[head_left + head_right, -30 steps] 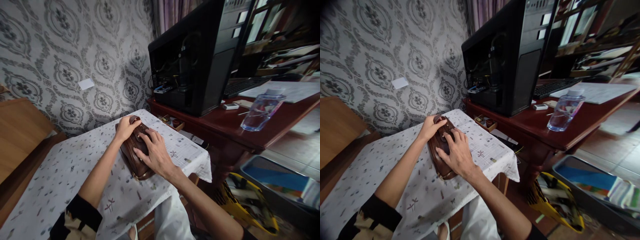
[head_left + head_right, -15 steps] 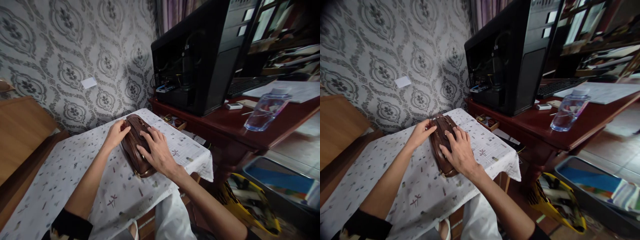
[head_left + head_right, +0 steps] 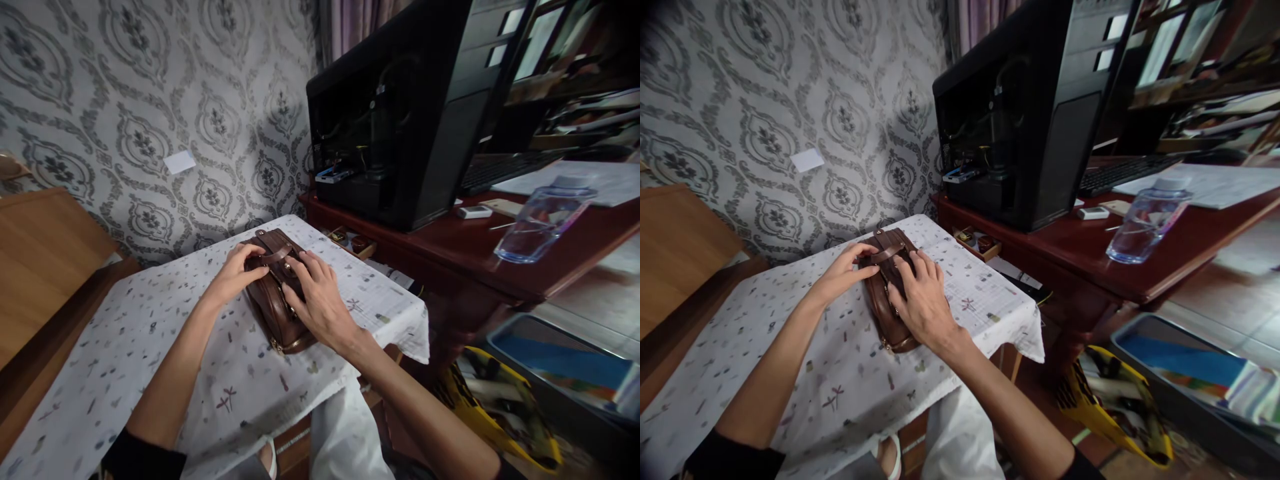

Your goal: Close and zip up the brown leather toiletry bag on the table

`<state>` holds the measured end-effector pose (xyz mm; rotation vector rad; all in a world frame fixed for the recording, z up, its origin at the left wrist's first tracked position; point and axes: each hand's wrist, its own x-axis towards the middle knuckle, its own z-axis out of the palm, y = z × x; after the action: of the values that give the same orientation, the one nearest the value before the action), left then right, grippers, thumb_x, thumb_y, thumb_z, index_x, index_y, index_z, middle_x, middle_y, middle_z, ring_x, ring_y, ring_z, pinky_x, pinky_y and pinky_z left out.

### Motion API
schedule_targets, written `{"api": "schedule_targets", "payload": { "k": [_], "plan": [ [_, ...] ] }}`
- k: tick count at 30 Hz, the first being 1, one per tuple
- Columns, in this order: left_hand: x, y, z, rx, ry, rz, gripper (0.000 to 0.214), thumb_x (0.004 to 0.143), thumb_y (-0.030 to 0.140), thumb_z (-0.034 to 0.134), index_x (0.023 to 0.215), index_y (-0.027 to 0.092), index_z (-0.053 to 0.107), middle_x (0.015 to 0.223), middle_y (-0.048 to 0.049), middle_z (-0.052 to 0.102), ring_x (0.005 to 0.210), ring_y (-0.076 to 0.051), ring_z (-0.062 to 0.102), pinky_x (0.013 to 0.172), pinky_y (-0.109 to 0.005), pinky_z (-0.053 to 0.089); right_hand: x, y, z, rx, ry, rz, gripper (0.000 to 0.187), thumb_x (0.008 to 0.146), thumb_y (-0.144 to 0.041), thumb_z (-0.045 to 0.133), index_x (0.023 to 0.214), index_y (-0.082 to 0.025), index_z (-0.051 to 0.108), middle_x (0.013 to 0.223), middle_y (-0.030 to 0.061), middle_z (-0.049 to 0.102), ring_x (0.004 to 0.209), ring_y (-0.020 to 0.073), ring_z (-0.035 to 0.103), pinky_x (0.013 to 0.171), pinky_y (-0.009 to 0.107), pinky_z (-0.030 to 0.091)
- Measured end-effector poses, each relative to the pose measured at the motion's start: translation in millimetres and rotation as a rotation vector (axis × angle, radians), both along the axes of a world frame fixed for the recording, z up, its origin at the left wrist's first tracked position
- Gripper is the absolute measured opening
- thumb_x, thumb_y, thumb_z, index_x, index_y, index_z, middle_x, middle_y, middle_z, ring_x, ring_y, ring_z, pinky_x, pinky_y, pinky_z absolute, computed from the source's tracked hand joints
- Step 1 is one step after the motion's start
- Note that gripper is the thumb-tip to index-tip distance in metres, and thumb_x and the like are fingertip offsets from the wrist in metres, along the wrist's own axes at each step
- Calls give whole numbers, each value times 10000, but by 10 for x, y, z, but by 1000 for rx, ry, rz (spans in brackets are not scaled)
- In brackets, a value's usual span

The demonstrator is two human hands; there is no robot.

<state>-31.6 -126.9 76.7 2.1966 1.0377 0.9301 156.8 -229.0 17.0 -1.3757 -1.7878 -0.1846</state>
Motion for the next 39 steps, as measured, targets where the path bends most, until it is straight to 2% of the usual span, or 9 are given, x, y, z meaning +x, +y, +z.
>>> {"api": "schedule_targets", "payload": {
  "k": [3, 6, 10, 13, 18, 22, 25, 32, 39],
  "plan": [
    [19, 20, -4, -12, -3, -9, 333, 759, 258, 724, 1089, 232, 681, 1182, -71, 615, 1187, -249, 583, 1076, -407, 447, 2, 3, 9, -5, 0, 2, 479, 1025, -349, 455, 1453, -146, 526, 1472, 213, 521, 1430, 369, 414, 1140, 570, 409],
    [20, 12, -23, -7, -27, 4, 330, 764, 269, 724, 1089, 232, 683, 1183, -70, 614, 1194, -249, 580, 1087, -408, 436, -16, -15, 16, -9, -9, -17, 469, 1025, -365, 464, 1442, -167, 541, 1477, 210, 519, 1432, 369, 414, 1128, 576, 415],
    [11, -20, -44, 12, -48, 15, 306, 802, 311, 708, 1100, 241, 692, 1169, -65, 618, 1180, -241, 584, 1060, -383, 451, -75, -94, 6, -8, -29, -53, 510, 1021, -449, 510, 1464, -199, 547, 1549, 217, 443, 1482, 393, 341, 1148, 622, 369],
    [27, -36, -40, 70, -17, 42, 272, 825, 334, 683, 1075, 231, 702, 1144, -68, 638, 1138, -240, 598, 987, -355, 475, -121, -157, -16, 11, -33, -52, 438, 1018, -455, 539, 1399, -263, 635, 1584, 194, 404, 1512, 403, 292, 1166, 657, 317],
    [92, -36, -20, 182, 0, 129, 258, 919, 414, 547, 915, 192, 679, 965, -61, 688, 938, -218, 630, 797, -302, 484, -140, -183, -56, 52, -9, -40, 318, 1025, -390, 553, 1264, -301, 743, 1553, 158, 454, 1499, 377, 332, 1188, 641, 287],
    [100, 24, -20, 175, -72, 175, 248, 910, 399, 529, 800, 191, 611, 787, -18, 666, 793, -186, 601, 697, -268, 446, -136, -171, -68, 71, 14, -33, 322, 1024, -411, 559, 1240, -282, 759, 1525, 187, 478, 1481, 389, 364, 1174, 647, 303],
    [100, 78, -25, 169, -63, 200, 230, 881, 361, 543, 734, 190, 588, 709, -1, 620, 735, -174, 565, 685, -270, 420, -139, -169, -72, 76, 20, -35, 326, 1026, -419, 553, 1230, -276, 765, 1512, 194, 493, 1472, 394, 379, 1170, 653, 305],
    [146, 53, -37, 74, -100, 229, 227, 840, 353, 566, 700, 178, 596, 733, -6, 596, 709, -170, 544, 683, -283, 413, -137, -159, -88, 79, 8, -42, 317, 1023, -417, 561, 1231, -293, 766, 1500, 183, 515, 1459, 389, 399, 1171, 650, 309],
    [139, -93, 6, 28, -39, 113, 247, 846, 395, 555, 724, 183, 582, 754, -14, 592, 737, -173, 519, 683, -284, 418, -118, -139, -99, 64, -16, -51, 303, 1009, -401, 595, 1259, -331, 751, 1480, 145, 546, 1459, 373, 399, 1175, 633, 313]
  ]
}}
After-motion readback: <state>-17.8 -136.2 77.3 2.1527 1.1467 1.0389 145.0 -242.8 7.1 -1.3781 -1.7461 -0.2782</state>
